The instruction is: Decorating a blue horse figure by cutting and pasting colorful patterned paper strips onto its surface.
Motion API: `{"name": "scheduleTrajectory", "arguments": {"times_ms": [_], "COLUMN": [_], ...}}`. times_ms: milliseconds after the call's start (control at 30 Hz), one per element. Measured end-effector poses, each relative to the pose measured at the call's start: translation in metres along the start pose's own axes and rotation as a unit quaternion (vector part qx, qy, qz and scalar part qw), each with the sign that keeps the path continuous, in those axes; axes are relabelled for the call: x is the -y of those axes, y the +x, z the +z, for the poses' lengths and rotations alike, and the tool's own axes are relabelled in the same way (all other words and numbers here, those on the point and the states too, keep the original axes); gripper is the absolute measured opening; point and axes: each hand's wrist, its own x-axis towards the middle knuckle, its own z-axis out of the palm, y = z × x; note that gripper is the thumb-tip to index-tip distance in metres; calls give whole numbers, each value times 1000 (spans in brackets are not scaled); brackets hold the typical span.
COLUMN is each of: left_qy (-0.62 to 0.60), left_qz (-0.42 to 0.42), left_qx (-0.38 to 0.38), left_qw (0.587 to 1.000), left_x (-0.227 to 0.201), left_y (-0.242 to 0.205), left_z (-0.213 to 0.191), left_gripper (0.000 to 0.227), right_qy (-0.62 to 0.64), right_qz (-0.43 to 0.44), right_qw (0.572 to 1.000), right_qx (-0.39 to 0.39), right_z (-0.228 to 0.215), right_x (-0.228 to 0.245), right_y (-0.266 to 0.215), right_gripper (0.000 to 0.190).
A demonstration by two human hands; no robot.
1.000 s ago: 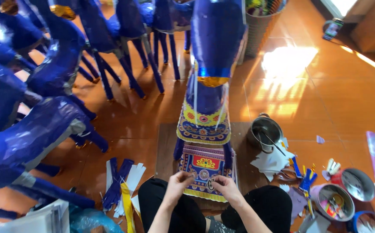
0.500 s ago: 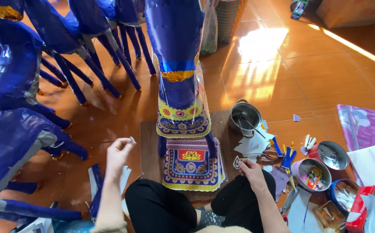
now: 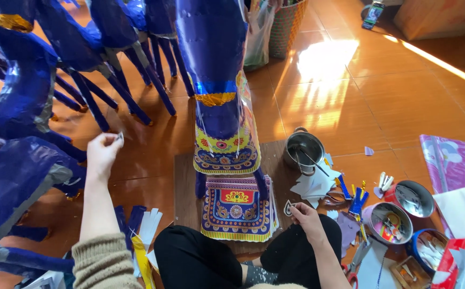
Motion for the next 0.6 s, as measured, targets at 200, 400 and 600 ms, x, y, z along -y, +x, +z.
{"name": "scheduleTrajectory", "arguments": {"times_ms": [200,400,600], "left_qy": [248,315,402], "left_qz": [249,188,180], "left_qx": [-121,-132,-98], "left_qw": [928,921,893], "left_x": [7,-41,-112], "left_y": [73,103,106], "left_z": [-15,-6,11], "left_gripper": [14,36,13], "right_qy": [-13,-2,-17], "right_qz": [15,67,69], "right_qw": [1000,998,997], "right_qx": [-4,-22,-39], "right_z": [0,-1,-15], "right_x": [-1,-15,-24], "right_y": [3,12,23], "right_gripper": [18,20,20]}}
